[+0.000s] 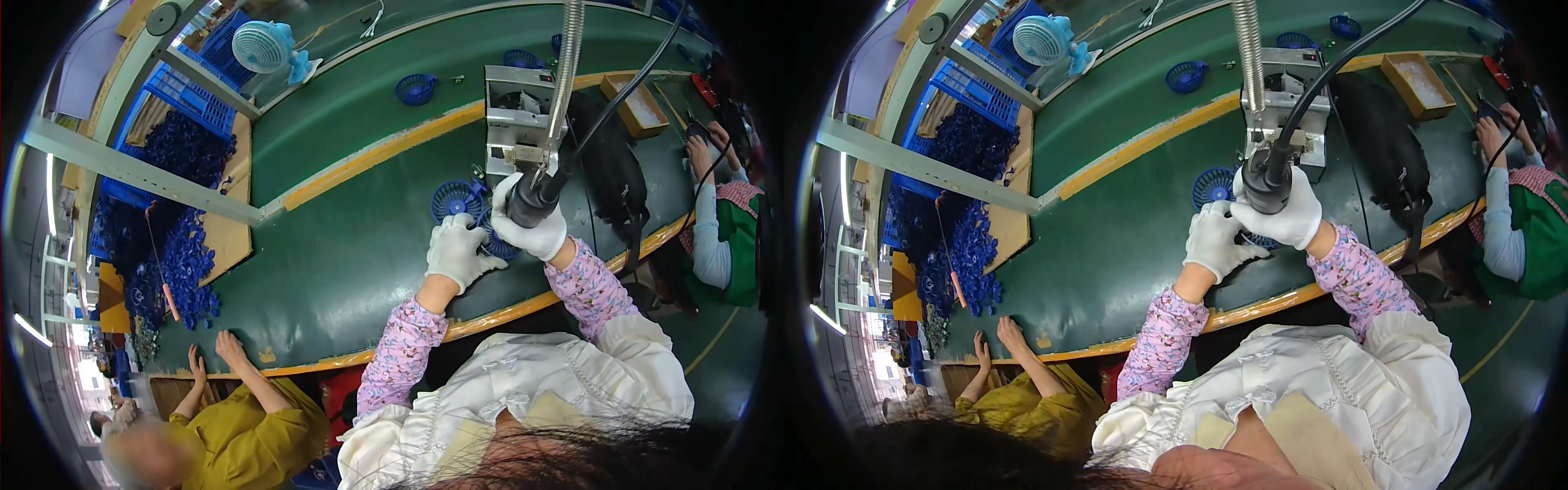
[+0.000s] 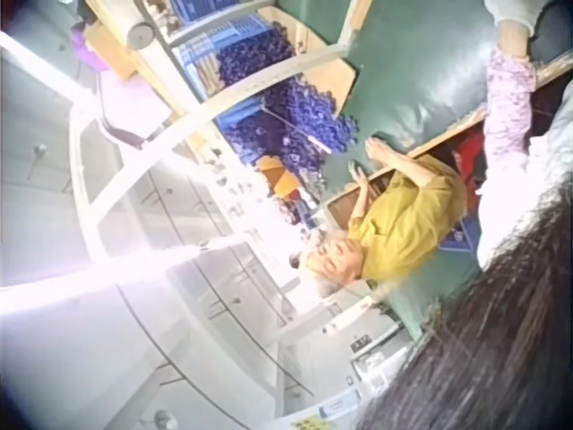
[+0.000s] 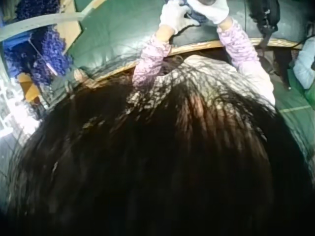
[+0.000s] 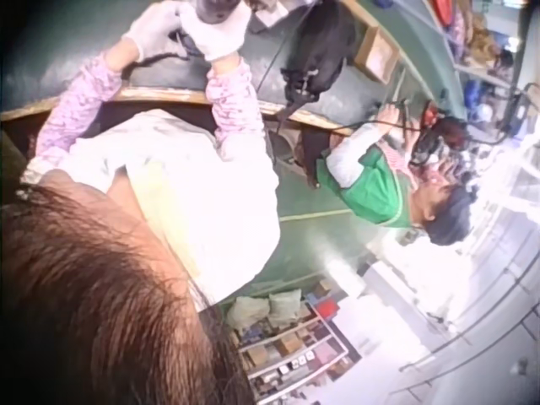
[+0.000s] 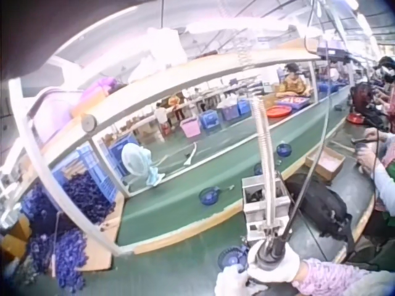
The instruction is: The person assembles fan grilles by positioning parts and driving screws with a suspended electric screwdriver, then removes their gloves by hand.
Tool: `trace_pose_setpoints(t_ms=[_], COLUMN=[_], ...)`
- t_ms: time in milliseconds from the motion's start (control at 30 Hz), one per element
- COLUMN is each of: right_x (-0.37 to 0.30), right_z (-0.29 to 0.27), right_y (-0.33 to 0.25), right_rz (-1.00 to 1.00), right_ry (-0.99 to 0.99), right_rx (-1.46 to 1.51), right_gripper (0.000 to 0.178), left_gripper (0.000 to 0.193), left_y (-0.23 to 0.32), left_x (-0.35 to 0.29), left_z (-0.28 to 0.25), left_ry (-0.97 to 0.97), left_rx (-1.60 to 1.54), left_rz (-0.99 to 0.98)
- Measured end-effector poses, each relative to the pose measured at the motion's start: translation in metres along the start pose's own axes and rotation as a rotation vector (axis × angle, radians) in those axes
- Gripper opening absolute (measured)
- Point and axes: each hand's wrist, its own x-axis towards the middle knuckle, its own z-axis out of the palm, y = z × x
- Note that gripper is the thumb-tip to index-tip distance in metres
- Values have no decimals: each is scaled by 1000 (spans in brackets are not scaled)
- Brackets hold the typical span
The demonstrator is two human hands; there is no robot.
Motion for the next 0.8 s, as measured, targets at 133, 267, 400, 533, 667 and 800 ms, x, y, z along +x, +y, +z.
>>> trace_pose_setpoints(t_ms=[133,267,400,533,667,800], right_x=[0,19,58,65,43,17], right_z=[-7,-10,-28,-32,-8,3], right_y=[4,-28,-37,-28,-44,-22], right_rz=[17,-90,-251,-154,-95,-47], right_ry=[-131,124,320,364,221,164], right_rx=[113,163,-6,4,47,94], right_gripper=[25,21,20,14,15,20], left_gripper=[42,40,41,42,42,42], left_y=[1,-4,-3,5,-1,0], left_x=[0,-1,-3,-2,-6,-4], left_z=[-3,-16,-7,-3,-2,-2], left_ry=[7,-138,-122,-125,-108,-112], left_rx=[2,-5,-40,-55,-56,-68], left_rz=[3,67,191,180,191,192])
